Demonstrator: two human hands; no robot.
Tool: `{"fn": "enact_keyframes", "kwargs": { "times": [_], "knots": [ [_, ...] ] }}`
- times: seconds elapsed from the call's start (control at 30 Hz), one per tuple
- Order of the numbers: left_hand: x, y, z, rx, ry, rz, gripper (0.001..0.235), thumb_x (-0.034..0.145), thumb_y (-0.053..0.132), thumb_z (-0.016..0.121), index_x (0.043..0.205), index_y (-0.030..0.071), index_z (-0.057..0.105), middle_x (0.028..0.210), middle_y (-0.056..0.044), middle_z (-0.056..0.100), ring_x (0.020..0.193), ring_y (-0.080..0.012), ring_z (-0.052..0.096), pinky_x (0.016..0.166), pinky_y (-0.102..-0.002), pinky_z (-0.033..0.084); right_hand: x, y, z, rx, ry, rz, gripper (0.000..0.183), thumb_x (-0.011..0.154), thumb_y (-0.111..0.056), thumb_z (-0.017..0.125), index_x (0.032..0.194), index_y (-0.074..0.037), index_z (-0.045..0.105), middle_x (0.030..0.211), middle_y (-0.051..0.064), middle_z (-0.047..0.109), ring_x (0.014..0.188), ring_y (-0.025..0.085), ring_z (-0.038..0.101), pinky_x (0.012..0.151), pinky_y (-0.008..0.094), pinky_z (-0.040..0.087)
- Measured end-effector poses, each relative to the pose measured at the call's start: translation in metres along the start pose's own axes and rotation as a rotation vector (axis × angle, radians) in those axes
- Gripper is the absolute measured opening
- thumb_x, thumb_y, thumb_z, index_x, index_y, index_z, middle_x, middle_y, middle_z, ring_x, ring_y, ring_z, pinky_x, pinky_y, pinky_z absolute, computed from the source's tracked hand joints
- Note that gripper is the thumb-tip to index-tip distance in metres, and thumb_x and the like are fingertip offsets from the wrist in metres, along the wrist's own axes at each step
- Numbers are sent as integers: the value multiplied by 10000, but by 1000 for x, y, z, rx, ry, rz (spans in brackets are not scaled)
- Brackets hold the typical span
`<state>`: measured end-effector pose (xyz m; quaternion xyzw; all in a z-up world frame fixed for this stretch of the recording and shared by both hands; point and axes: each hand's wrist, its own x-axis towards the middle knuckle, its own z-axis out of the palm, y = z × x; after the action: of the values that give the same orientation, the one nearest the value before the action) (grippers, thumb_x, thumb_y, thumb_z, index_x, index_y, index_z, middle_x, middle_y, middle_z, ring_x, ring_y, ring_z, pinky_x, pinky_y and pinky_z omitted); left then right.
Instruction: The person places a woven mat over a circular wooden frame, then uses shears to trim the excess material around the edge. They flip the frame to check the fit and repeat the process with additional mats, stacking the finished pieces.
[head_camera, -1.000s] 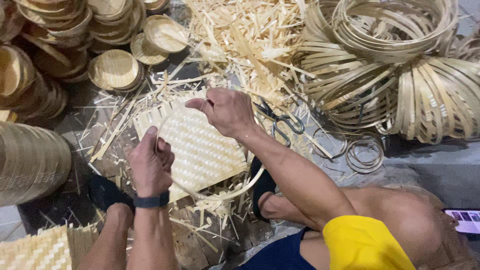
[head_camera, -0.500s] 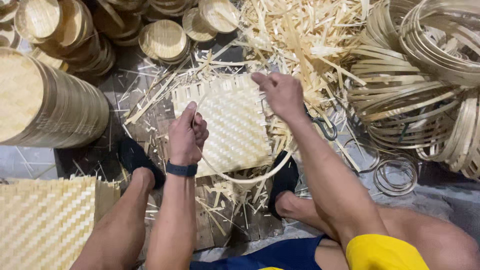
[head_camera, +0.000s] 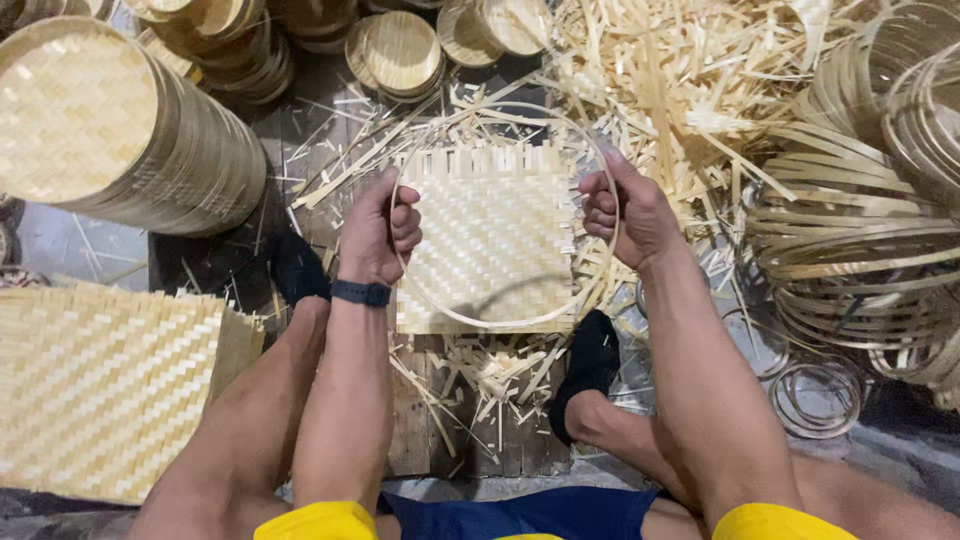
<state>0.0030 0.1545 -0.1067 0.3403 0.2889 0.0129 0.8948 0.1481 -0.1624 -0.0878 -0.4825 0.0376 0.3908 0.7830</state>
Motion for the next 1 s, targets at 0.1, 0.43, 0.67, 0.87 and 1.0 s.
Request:
{"fn": "enact_keyframes", "kwargs": {
  "times": [0.1,0.43,0.67,0.87,1.0],
  "knots": [
    [-4,-4,-2,35,-1,-3,354,990,330,675,769,57,632,504,53,430,399,-67,339,352,-231,240,-3,-4,6,-72,59,28,403,981,-436,638,822,-66,628,576,-43,346,498,85,323,437,246,267],
    [1,-20,-20,-229,-14,-6,358,1005,333,659,767,66,636,520,39,440,420,-75,367,364,-221,263,-8,-11,11,-173,128,13,471,1030,-460,528,771,-73,603,594,-22,403,505,105,399,456,260,341],
    [10,-42,-36,-350,-61,12,363,1032,336,660,793,65,633,544,36,446,442,-82,393,374,-225,295,15,33,-12,105,264,-123,478,1066,-411,557,679,-164,425,553,-52,272,442,86,267,365,268,224],
    [14,-42,-44,-284,-2,82,350,998,372,668,921,31,659,574,40,457,466,-74,410,394,-225,312,13,33,-12,-60,214,-80,451,1041,-419,523,840,-34,644,606,-9,482,501,112,465,445,257,392],
    [21,-47,-51,-61,267,194,254,956,313,736,1014,72,682,637,39,520,483,-44,448,404,-198,344,15,47,-10,-574,303,-269,203,988,-199,666,1120,-46,691,820,16,697,695,80,657,541,240,522]
  ]
}}
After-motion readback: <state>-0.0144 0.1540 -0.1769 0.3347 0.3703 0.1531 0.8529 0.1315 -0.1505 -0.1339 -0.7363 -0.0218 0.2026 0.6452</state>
